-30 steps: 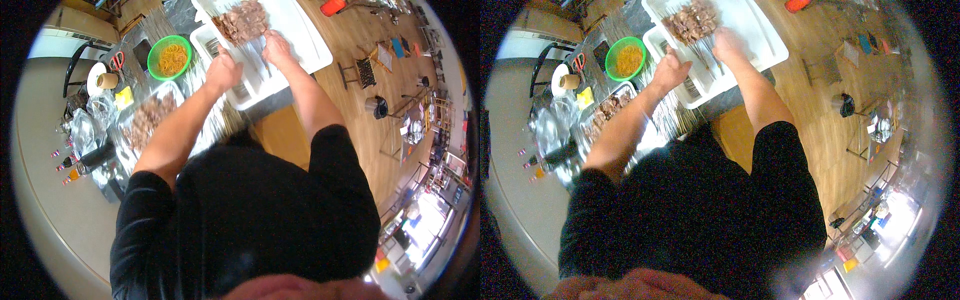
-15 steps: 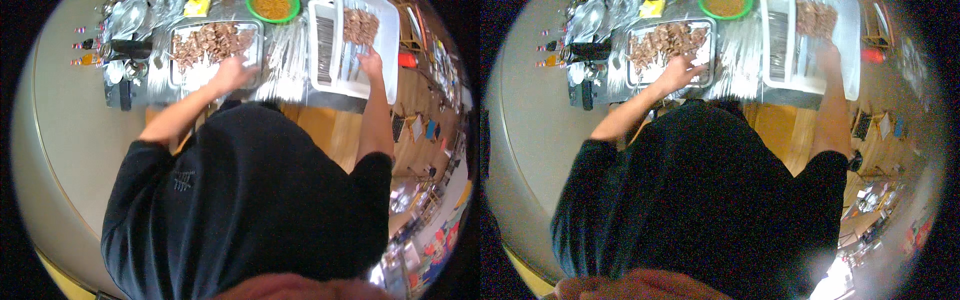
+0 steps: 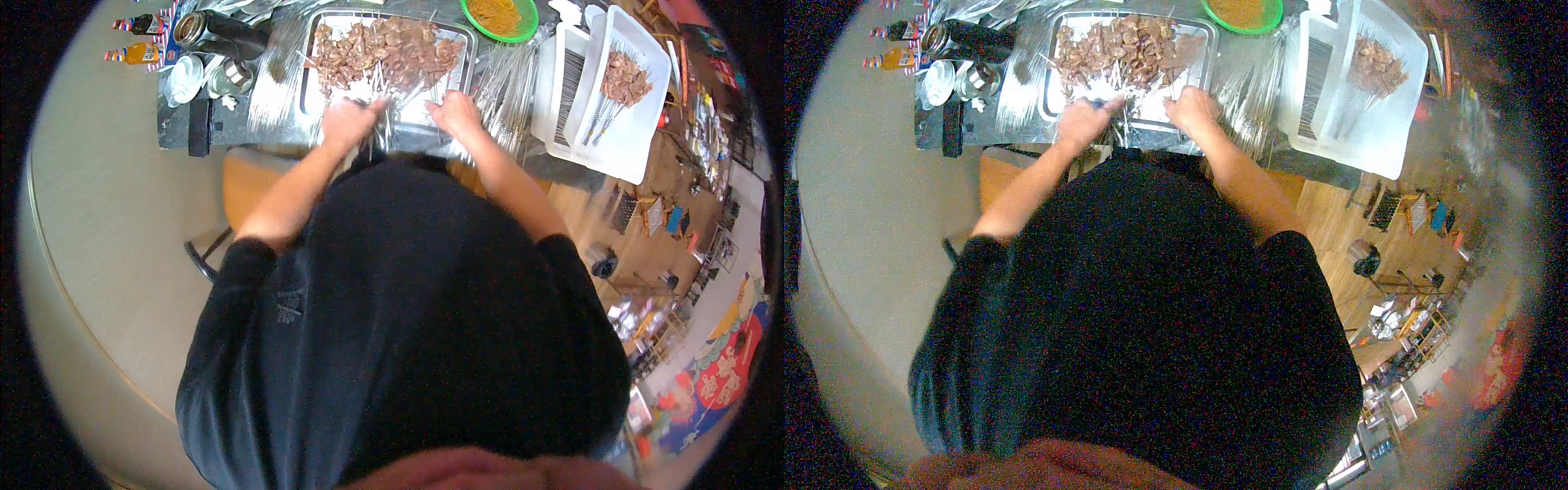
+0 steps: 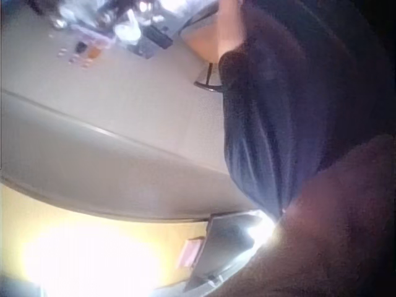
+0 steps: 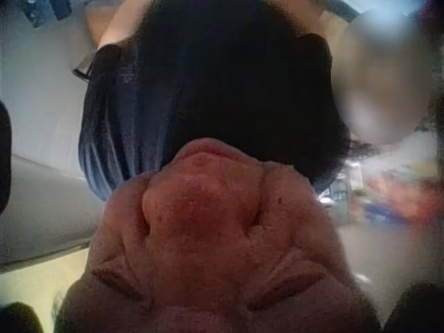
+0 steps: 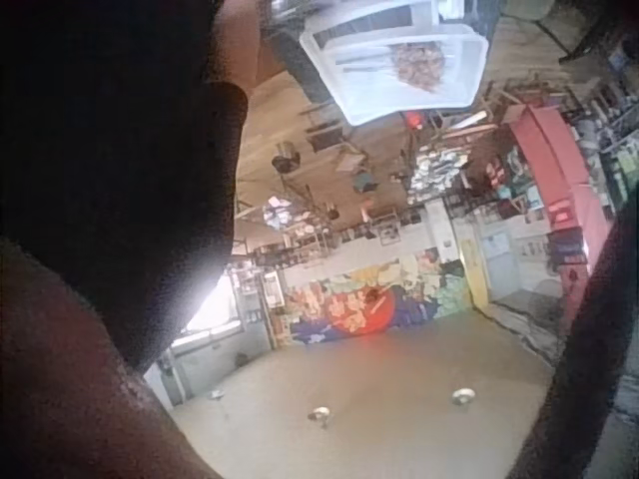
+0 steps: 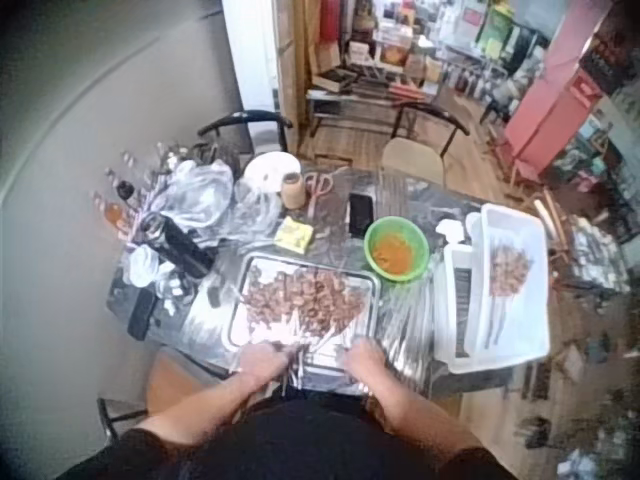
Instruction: The person repeatedly picks up small brown pieces from a tray and threads them onto metal skewers. They place the completed skewers into a white container. The process is repetitive and continues throughout the clip.
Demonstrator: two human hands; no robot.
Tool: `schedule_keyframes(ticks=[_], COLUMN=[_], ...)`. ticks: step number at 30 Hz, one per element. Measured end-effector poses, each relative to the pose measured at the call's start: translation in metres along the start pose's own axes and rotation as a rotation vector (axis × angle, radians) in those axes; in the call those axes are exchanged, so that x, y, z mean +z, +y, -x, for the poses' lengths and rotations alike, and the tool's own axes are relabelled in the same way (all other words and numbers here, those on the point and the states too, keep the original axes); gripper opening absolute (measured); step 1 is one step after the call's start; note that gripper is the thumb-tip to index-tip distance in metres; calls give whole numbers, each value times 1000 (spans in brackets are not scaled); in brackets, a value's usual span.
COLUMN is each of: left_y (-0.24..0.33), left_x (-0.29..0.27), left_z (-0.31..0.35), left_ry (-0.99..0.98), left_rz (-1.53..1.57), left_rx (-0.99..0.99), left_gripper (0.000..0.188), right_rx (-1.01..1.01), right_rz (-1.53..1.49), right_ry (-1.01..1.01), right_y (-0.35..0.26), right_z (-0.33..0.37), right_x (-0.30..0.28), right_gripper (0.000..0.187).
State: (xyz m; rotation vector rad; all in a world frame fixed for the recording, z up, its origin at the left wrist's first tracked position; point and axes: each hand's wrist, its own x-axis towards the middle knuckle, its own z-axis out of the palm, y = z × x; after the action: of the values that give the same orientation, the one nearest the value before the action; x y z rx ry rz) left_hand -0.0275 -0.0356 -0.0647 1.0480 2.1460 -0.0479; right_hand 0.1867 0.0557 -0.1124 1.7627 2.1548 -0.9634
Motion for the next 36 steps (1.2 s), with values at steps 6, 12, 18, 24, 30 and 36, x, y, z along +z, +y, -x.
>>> schedule_keyframes(ticks=[6, 12, 18, 24, 30, 36], left_y=[-2, -16, -32, -42, -46, -34], left_x=[45, 33, 20, 19, 6, 21], left_z=[-40, -27, -10, -25, -52, -51], left_ry=[54, 177, 307, -459, -862, -769], left_rz=[76, 137, 144, 1104, 1221, 1268], left_rx=[85, 148, 299, 53, -143, -168], left_gripper=[93, 48, 28, 16, 50, 43], right_rx=[45, -152, -61, 113, 119, 228], right_rz=[13, -143, -1005, -1113, -1146, -1197], right_ry=[26, 146, -119, -521, -415, -540], right_y=[-23, -15, -44, -58, -51, -34], right_z=[-2, -4, 18, 11, 19, 8], right_x=[16, 33, 30, 24, 18, 19], right_gripper=[40, 27, 14, 12, 13, 13])
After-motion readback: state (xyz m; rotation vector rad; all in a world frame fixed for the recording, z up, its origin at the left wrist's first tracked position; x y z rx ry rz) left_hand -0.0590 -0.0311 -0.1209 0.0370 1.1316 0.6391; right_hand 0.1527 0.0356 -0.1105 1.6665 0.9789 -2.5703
